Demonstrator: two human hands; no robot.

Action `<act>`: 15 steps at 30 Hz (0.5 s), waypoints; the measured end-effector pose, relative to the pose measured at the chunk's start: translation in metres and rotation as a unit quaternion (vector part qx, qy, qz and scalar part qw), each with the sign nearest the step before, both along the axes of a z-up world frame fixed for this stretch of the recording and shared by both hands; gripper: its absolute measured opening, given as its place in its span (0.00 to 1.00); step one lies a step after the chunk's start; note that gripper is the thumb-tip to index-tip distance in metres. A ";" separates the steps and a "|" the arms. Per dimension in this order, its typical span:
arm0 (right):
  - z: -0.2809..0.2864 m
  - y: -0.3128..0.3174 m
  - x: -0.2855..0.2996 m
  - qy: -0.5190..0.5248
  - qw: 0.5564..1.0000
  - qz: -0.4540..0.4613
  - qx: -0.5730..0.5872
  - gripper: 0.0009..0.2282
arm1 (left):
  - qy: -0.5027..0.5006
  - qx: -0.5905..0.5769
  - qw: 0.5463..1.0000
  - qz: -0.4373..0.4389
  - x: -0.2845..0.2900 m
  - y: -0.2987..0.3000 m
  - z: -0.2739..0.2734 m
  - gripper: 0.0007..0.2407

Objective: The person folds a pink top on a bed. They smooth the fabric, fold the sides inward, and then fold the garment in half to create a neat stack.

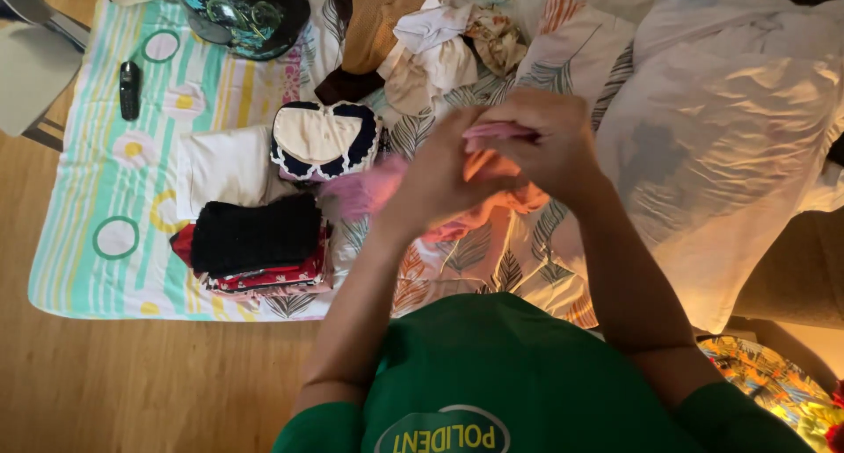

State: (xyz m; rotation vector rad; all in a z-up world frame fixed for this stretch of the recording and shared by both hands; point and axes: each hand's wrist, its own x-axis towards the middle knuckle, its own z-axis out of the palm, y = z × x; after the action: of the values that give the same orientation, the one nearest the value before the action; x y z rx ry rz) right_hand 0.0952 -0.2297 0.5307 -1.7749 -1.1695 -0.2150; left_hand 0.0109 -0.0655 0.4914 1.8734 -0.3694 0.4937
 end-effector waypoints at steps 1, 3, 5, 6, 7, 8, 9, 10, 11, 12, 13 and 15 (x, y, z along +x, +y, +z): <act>-0.007 -0.002 0.001 0.001 1.000 -0.001 0.000 0.07 | 0.001 0.000 1.000 -0.001 0.001 -0.002 0.001 0.19; -0.020 -0.005 0.006 0.000 0.999 0.002 0.043 0.06 | 0.060 0.052 0.996 0.042 0.005 -0.005 0.005 0.11; -0.042 -0.012 0.013 0.039 0.996 -0.012 0.086 0.08 | 0.077 0.032 0.995 0.061 0.004 -0.003 0.004 0.09; -0.054 -0.015 0.015 0.078 0.988 -0.024 0.128 0.10 | 0.095 0.010 0.992 0.082 0.003 -0.002 0.002 0.08; -0.089 -0.021 0.024 0.077 0.988 -0.025 0.129 0.10 | 0.095 0.011 0.992 0.080 0.001 -0.002 0.009 0.08; -0.123 -0.026 0.033 0.211 0.966 -0.053 0.137 0.08 | 0.114 -0.043 0.989 0.086 -0.001 -0.003 0.016 0.07; -0.158 -0.032 0.041 0.343 0.925 -0.079 0.141 0.08 | 0.135 -0.097 0.982 0.091 -0.004 -0.004 0.023 0.07; -0.180 -0.037 0.040 0.343 0.925 -0.080 0.141 0.08 | 0.135 -0.097 0.982 0.090 -0.003 -0.004 0.017 0.07; -0.202 -0.042 0.040 0.368 0.924 -0.083 0.072 0.07 | 0.146 -0.112 0.978 0.098 -0.001 -0.002 0.010 0.08; -0.224 -0.047 0.040 0.390 0.917 -0.084 0.002 0.10 | 0.156 -0.128 0.974 0.106 0.000 -0.001 0.004 0.09; -0.211 -0.044 0.032 0.391 0.916 -0.086 0.003 0.10 | 0.158 -0.127 0.974 0.104 0.000 0.001 0.000 0.09; -0.186 -0.037 0.016 0.570 0.815 0.053 -0.093 0.12 | 0.105 -0.143 0.980 0.086 -0.001 0.003 -0.008 0.09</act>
State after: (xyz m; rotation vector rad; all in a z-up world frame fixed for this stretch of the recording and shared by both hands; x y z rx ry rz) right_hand 0.1114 -0.2672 0.3445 -1.5344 -0.3772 0.9561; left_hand 0.0102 -0.0622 0.4836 1.6631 0.0056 0.4346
